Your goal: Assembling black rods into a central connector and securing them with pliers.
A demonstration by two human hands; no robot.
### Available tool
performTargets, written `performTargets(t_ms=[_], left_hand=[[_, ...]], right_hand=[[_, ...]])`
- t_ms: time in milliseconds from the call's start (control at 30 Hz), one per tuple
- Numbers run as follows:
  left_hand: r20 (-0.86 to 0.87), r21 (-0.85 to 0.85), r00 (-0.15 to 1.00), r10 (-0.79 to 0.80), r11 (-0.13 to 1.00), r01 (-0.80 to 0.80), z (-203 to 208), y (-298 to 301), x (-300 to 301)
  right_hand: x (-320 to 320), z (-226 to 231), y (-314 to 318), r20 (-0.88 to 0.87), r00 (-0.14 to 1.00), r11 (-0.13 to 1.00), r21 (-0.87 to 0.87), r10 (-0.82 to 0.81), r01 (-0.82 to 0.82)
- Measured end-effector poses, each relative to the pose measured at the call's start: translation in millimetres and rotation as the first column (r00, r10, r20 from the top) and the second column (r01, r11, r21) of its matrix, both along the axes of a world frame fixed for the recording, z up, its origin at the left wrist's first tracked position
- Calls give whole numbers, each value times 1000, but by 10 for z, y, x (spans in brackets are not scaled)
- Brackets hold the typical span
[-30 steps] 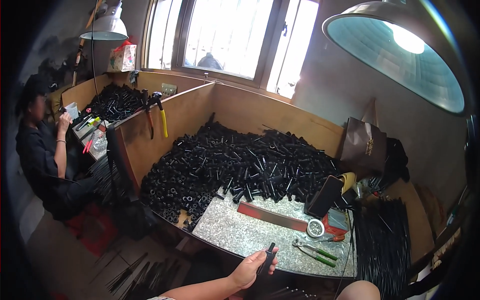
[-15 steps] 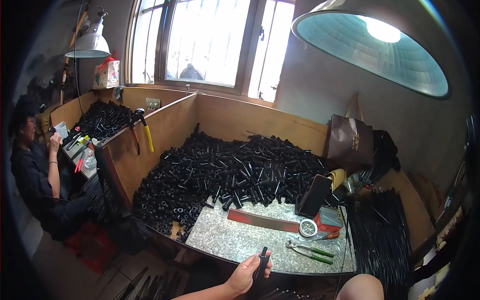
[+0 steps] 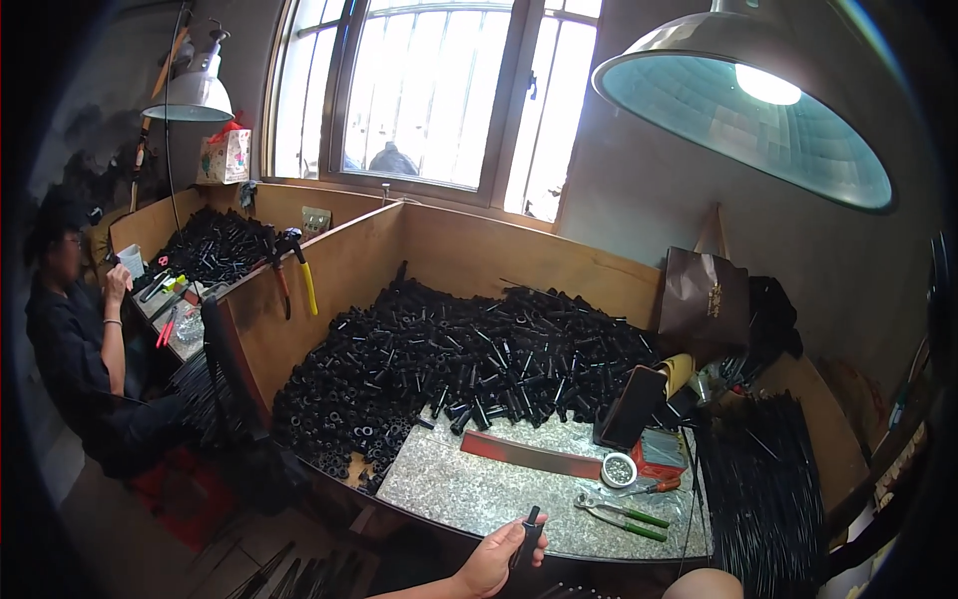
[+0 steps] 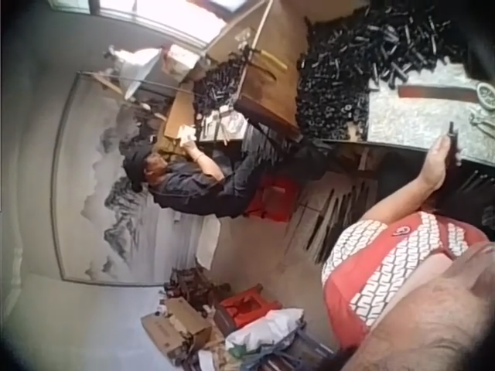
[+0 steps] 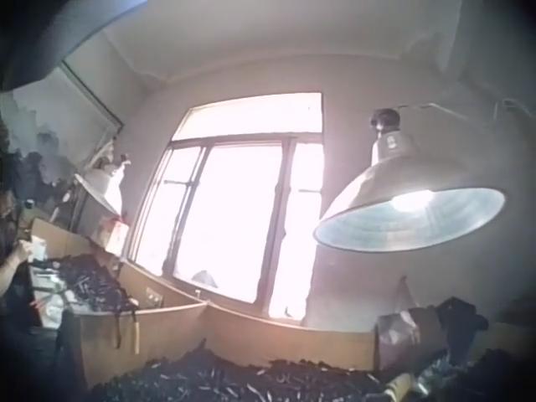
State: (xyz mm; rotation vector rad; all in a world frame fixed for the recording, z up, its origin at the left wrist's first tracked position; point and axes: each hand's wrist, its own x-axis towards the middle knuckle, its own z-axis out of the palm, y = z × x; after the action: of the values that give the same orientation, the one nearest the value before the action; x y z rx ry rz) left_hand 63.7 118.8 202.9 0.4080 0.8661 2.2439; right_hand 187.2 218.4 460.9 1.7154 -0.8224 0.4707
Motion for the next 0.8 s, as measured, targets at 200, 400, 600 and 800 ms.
performTargets(t_ms=[200,400,600,800], left_hand=[[-6,-4,999,50,999,-50,113,43,2],[21,-7,996,89,996,-89,68,7,-35],[25,0,999,49,999,-49,55,36,-33],[20,-10,999,49,999,-49,75,-50,64]], right_hand=[[-167,-460,210,434,900,930,-317,-32,186],[-194,-1016,512,827,344,508,-84,-444,857],[-189,-1622,811,983,-177,480,178,-48,859],[-34,-1731,814,792,-555,267,610,-255,747]])
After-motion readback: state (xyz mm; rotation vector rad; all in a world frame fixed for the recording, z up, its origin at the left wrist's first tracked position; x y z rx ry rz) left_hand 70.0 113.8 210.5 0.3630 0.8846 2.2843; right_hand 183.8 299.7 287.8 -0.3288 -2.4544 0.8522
